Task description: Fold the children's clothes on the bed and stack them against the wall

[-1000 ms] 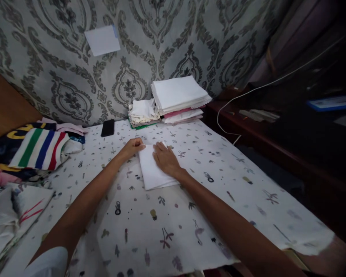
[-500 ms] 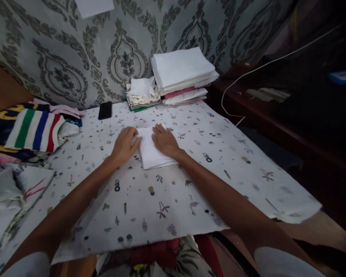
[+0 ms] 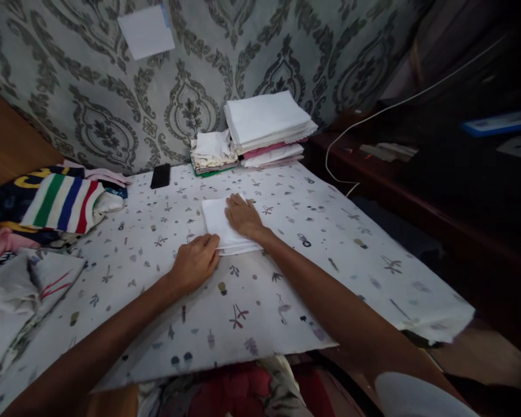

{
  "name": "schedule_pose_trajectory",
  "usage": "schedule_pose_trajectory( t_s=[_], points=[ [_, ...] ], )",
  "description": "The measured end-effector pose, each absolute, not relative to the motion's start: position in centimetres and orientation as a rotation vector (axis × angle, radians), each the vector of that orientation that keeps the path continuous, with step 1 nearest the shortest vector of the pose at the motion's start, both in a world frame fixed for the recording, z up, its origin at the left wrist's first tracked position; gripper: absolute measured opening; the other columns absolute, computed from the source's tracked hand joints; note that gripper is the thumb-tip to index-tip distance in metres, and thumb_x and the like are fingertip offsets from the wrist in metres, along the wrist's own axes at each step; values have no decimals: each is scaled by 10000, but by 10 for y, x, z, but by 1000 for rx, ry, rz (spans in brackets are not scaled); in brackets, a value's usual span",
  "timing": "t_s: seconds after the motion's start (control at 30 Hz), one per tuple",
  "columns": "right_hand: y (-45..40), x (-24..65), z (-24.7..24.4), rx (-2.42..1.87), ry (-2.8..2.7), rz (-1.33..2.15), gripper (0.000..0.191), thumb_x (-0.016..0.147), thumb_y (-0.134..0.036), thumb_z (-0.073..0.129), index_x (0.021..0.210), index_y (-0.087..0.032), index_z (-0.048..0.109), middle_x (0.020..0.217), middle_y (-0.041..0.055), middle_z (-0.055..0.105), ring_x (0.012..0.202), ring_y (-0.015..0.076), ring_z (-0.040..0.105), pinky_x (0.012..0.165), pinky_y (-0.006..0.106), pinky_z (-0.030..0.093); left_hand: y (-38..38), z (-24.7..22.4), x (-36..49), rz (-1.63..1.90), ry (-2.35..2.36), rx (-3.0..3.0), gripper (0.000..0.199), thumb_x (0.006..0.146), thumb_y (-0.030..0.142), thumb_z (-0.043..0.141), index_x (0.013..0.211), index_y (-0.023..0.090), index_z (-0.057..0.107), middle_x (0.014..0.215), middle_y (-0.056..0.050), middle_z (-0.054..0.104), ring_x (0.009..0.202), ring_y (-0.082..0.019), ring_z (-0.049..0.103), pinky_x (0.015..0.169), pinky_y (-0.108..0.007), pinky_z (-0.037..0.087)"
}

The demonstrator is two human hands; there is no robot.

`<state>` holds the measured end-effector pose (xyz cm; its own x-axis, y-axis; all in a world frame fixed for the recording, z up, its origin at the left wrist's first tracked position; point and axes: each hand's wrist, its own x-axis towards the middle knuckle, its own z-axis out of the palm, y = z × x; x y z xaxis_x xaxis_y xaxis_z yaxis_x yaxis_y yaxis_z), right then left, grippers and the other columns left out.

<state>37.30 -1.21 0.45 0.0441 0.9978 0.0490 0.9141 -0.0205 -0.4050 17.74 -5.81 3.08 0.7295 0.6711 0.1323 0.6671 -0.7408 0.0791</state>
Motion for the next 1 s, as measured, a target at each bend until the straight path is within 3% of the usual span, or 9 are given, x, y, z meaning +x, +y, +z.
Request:
schedule_pose_trajectory(
  t_s=[0.27,0.37,0.53,0.77,1.0],
  points=[
    [-12,375,1,-1965,-1931,340,523,1019,-277,262,1489,-94,401,1631,147,284,1527,252,190,1225,466,154,-68,33,176,-7,1012,3163,333,923,96,365,1095,268,593,995,-74,608,807,-198,604,555,-266,428],
    [-13,374,3,-1966,-1911,371,525,1016,-258,280,1482,-53,405,1626,175,284,1528,265,185,1228,470,144,-72,34,180,-132,1006,3224,332,904,60,391,1109,217,601,1025,-112,597,869,-230,616,589,-290,468],
    [-12,373,3,-1988,-1925,341,524,1018,-266,274,1495,-85,396,1632,148,281,1527,251,191,1226,461,152,-73,39,181,-229,1043,3229,257,914,97,424,1048,197,620,1054,-143,610,917,-281,617,592,-331,495],
    [-11,373,1,-2004,-1924,336,548,1014,-255,252,1503,-40,376,1632,163,271,1531,242,177,1230,453,145,-71,53,176,-443,1025,3215,320,905,70,452,1121,249,605,1088,-88,636,869,-223,644,572,-280,465],
    [-12,373,2,-2001,-1932,334,540,1019,-248,243,1499,-38,374,1631,165,273,1531,241,174,1229,460,153,-82,61,169,-533,967,3268,414,925,44,384,1269,221,531,1110,-96,635,892,-228,657,557,-275,449]
  ],
)
